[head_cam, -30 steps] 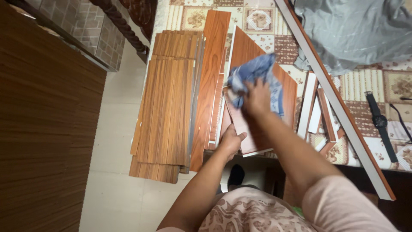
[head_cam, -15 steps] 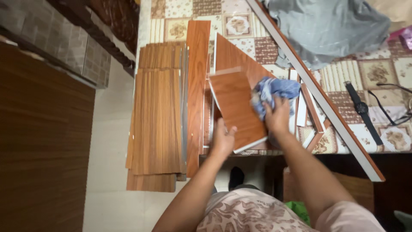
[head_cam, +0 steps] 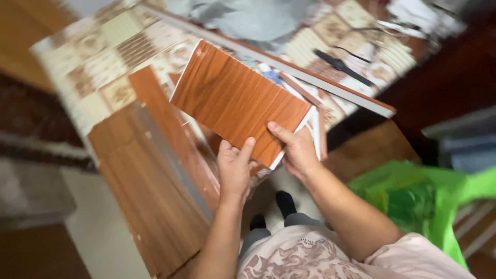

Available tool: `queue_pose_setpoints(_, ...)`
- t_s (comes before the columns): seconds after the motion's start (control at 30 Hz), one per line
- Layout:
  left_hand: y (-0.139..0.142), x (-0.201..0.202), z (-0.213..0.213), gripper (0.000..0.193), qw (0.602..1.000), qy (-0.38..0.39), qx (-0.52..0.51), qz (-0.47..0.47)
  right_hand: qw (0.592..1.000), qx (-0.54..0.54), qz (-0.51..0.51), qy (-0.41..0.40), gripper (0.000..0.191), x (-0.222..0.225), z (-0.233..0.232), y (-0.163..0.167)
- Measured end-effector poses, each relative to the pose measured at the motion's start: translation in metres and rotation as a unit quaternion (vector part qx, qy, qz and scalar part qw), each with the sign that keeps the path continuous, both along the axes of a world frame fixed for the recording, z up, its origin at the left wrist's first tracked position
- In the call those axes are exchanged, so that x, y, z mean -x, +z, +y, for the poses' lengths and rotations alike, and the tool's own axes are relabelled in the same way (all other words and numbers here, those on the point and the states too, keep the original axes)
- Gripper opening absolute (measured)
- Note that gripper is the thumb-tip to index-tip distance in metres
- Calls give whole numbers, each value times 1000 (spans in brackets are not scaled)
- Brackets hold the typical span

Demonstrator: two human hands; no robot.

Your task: The person wipes wood-look panels with a blue cloth and places them into a green plastic bag. The person repeatedly picks up panels, wipes their surfaces, and stacks them inside the bag.

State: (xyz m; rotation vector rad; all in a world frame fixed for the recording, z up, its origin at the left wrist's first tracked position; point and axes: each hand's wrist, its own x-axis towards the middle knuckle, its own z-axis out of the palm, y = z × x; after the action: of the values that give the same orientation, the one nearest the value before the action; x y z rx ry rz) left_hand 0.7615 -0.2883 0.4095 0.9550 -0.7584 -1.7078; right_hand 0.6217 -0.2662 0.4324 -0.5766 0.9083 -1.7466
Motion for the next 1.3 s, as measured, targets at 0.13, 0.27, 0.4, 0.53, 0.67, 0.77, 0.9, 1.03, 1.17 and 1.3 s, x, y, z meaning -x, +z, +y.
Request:
queue_pose_setpoints(0.13, -6, 20, 16, 35, 974, -177, -23, -138, 993, -60, 29, -97, 37, 23, 51, 24)
queue_pose_setpoints(0.27, -33, 56, 41, 43, 937, -287, -1, -198, 944, -62, 174, -274, 23, 70, 114, 41)
queue_pose_setpoints(0.4, -56, 111, 82, 63, 893, -329, 165, -260, 866, -82, 292, -397, 22, 117, 207, 82)
queue_pose_setpoints(0.53, -59, 188, 133, 79, 853, -363, 283, -246, 764, -76, 399, -501, 29, 146, 306, 118)
queue_pose_setpoints(0.67, -40, 285, 195, 92, 801, -366, 419, -221, 720, -83, 438, -532, 47, 161, 390, 131)
queue_pose_setpoints(0.77, -27, 346, 239, 105, 745, -431, 380, -339, 697, -116, 478, -521, 52, 164, 440, 124)
queue_pose_setpoints(0.9, -31, 396, 265, 111, 692, -444, 347, -451, 697, -175, 477, -506, 54, 173, 466, 103)
queue_pose_setpoints(1.03, -55, 407, 248, 45, 686, -405, 411, -443, 669, -263, 503, -480, 63, 180, 465, 85)
queue_pose_setpoints(1.17, -64, 407, 248, 40, 703, -396, 427, -408, 684, -385, 434, -441, 64, 189, 458, 72)
queue_pose_setpoints(1.3, -53, 401, 247, 45, 699, -409, 429, -399, 672, -393, 465, -421, 64, 204, 446, 55)
